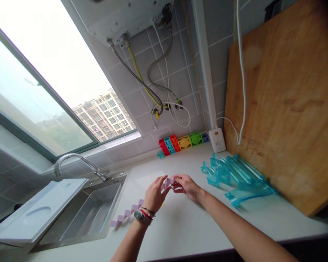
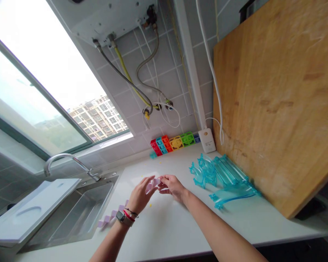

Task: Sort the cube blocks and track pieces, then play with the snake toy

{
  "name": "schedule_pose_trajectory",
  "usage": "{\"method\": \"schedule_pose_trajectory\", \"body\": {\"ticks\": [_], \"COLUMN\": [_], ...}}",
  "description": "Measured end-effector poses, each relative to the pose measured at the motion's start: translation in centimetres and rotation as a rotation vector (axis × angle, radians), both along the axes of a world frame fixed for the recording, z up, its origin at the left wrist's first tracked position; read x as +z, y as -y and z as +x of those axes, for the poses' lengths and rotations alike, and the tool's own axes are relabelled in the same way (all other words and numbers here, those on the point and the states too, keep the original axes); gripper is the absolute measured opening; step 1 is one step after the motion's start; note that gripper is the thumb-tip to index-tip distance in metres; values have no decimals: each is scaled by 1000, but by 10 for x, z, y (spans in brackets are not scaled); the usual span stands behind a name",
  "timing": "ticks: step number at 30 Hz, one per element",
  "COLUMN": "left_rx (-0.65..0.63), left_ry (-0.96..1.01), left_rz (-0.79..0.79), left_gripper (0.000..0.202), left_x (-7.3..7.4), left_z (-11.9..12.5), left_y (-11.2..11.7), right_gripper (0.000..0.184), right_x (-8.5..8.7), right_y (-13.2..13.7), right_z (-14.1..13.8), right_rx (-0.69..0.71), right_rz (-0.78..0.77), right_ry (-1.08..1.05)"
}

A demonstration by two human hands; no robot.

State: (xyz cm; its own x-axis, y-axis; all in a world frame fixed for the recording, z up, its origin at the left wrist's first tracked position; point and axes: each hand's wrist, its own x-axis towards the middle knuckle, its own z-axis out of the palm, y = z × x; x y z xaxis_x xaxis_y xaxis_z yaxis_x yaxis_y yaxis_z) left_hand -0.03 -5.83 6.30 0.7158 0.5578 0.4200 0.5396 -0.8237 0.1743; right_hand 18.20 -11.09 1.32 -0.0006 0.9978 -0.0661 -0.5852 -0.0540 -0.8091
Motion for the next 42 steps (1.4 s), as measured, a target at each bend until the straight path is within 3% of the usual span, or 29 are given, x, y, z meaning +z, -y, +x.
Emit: {"method": "schedule_pose_trajectory", "body": {"ticks": [4,7,10,18,36,42], "left_rx": [-1,-9,-20,-10,91,102], "left_ry": [80,137,177,215,281,359], "left_rz": [35,66,92,150,160,118], "left_gripper": [29,27,25,26,31,32], "left_x": [-22,-41,-50,-51,-53,-53], "left_z": [20,23,19,15,20,20], "left_y": [1,5,8,13,19,15], "right_gripper": [31,44,51,48,57,64], "right_x": [0,-5,-10,-8,-5,-15], "right_y": [-2,-6,-8,1,3,1], "right_z": [4,5,4,7,-5,-8], "right_rx": [-31,-77,-47,66,-67,-185], "right_rz": [-17,-108,-175,-177,-125,49], "right_ry": [86,258,388,359,286,412]}}
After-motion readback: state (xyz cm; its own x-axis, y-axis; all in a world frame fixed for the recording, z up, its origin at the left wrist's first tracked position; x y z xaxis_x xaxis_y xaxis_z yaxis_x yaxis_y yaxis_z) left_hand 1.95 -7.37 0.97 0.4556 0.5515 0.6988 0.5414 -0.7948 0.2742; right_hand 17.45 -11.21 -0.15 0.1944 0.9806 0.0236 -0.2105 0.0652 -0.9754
